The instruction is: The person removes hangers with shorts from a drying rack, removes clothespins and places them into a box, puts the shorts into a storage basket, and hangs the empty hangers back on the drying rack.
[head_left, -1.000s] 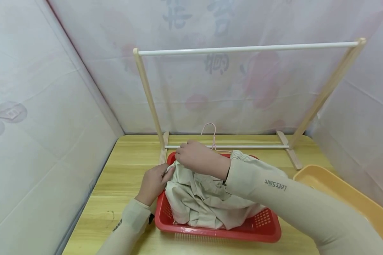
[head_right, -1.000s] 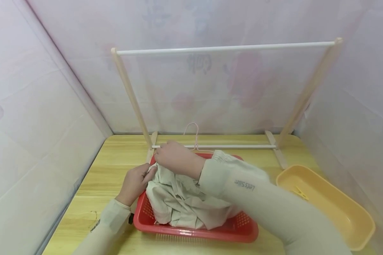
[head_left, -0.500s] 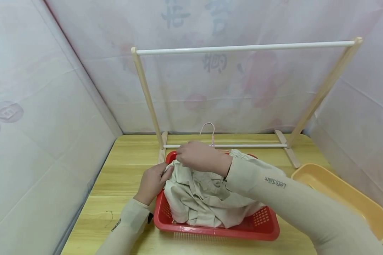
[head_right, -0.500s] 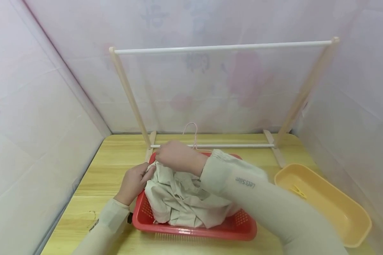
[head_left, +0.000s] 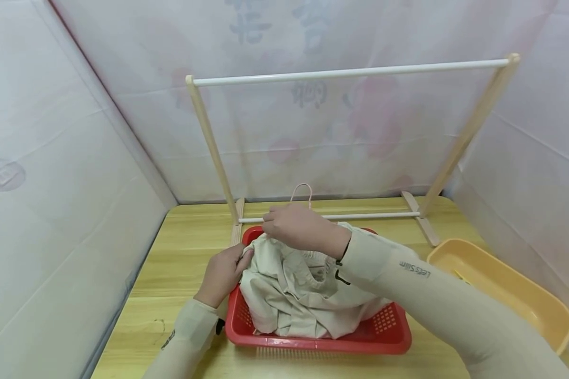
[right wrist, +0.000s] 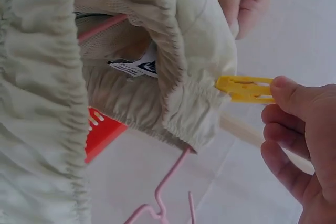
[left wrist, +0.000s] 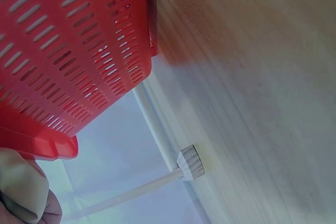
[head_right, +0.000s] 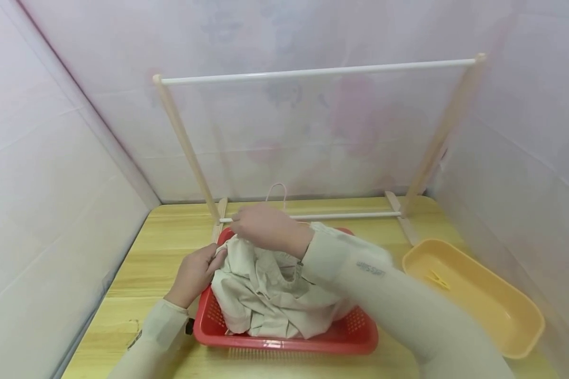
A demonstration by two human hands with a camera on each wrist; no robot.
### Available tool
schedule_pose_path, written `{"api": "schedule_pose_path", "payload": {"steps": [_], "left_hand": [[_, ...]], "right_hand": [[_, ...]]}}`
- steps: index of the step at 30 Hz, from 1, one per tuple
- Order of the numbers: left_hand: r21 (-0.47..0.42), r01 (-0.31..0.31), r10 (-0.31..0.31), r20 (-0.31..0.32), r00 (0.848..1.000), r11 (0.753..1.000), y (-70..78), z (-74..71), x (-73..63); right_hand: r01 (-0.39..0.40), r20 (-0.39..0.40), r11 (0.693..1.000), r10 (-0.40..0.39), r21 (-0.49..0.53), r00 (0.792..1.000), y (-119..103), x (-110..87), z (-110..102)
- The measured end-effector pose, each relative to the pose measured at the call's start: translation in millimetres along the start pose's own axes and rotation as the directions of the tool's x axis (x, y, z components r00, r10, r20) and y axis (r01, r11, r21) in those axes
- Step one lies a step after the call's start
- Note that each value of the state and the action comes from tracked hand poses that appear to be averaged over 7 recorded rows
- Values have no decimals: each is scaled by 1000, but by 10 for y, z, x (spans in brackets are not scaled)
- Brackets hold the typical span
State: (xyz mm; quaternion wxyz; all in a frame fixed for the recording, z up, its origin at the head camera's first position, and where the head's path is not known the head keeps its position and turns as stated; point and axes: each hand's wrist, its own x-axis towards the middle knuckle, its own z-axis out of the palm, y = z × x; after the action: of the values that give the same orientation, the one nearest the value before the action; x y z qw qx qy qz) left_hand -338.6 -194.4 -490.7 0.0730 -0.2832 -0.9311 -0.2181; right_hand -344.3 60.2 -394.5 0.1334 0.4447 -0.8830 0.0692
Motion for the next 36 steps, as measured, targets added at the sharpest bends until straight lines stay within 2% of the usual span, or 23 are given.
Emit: {"api": "schedule_pose_path", "payload": {"steps": [4,8,14,18,20,22,24,28,30,31,32,33,34,36], "left_hand": [[-2,-18,18,0,1000,1000,-11,18,35],[-8,-17,18,13,1000,1000,-40,30,50],[1,17,-17,18,1000,1000,-90,16,16],[0,13,-13,3,1000,1000,-96,-14,11],[-5,13,-13,-2,1000,1000,-96,-31,9],[-5,22,-22,2,1000,1000,-99,-38,7],[-4,35,-35,7,999,999,-106,-45,-6],[-3,44,-44,9,999,999,-135,-56,-34],[-5,36,-36,3,999,999,-144,-63,-38],[-8,31,-31,-1,1000,999,-147,-67,-36],[-10,27,-27,-4,1000,1000,-148,-69,-32],[-13,24,-24,-7,1000,1000,-149,-72,-29],[-13,22,-23,-10,1000,1000,-150,-74,-26],[-16,21,-22,-16,1000,1000,-150,-78,-22]], "right_hand": [[-8,-98,996,17,94,995,45,-99,-92],[-59,-172,986,86,159,981,62,-249,-198],[-200,-188,944,254,263,949,21,-549,-251],[-282,-205,916,345,284,916,6,-871,-247],[-335,-238,893,410,299,880,19,-1053,-211],[-390,-289,859,486,333,824,33,-1235,-147],[-427,-351,817,559,388,751,42,-1402,-52],[-468,-442,725,683,505,581,22,-1660,198],[-479,-452,681,729,554,513,8,-1750,344],[-484,-450,661,748,574,488,-1,-1782,414],[-488,-447,648,759,585,473,-14,-1807,481],[-486,-445,643,764,592,468,-24,-1828,545],[-491,-441,641,765,590,469,-33,-1847,609],[-493,-439,650,757,578,484,-53,-1878,722]]}}
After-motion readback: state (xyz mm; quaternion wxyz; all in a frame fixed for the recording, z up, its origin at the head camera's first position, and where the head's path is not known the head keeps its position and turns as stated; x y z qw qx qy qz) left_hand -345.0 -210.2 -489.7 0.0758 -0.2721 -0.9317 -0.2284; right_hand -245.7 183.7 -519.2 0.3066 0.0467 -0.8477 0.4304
